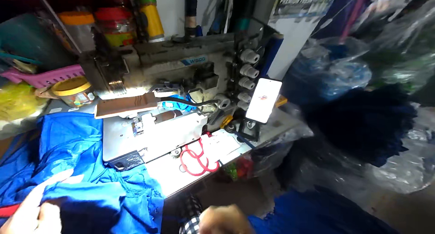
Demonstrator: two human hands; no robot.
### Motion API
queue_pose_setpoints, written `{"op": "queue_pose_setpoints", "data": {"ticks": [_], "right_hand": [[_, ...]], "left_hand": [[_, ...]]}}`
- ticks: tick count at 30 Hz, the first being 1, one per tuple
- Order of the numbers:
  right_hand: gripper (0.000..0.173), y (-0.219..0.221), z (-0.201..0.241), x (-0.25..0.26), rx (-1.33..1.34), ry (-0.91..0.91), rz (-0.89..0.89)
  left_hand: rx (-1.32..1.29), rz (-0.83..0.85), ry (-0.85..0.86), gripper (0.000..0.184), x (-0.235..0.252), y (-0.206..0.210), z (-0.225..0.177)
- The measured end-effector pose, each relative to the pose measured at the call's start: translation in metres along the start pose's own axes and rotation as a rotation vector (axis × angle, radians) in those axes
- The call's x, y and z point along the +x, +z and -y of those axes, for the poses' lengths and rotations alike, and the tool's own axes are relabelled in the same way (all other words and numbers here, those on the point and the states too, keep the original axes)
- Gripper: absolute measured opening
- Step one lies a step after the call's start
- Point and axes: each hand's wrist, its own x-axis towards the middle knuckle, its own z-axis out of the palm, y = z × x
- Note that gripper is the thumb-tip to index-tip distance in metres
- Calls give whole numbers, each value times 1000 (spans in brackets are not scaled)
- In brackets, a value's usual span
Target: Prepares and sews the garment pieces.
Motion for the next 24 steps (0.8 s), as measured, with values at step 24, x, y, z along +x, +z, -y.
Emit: {"op": "queue_pose_setpoints", "data": {"ticks": [24], "right_hand": [[22,81,-51,67,-491,-205,13]], "left_hand": [[-1307,-60,-642,32,-44,21,-51]]}}
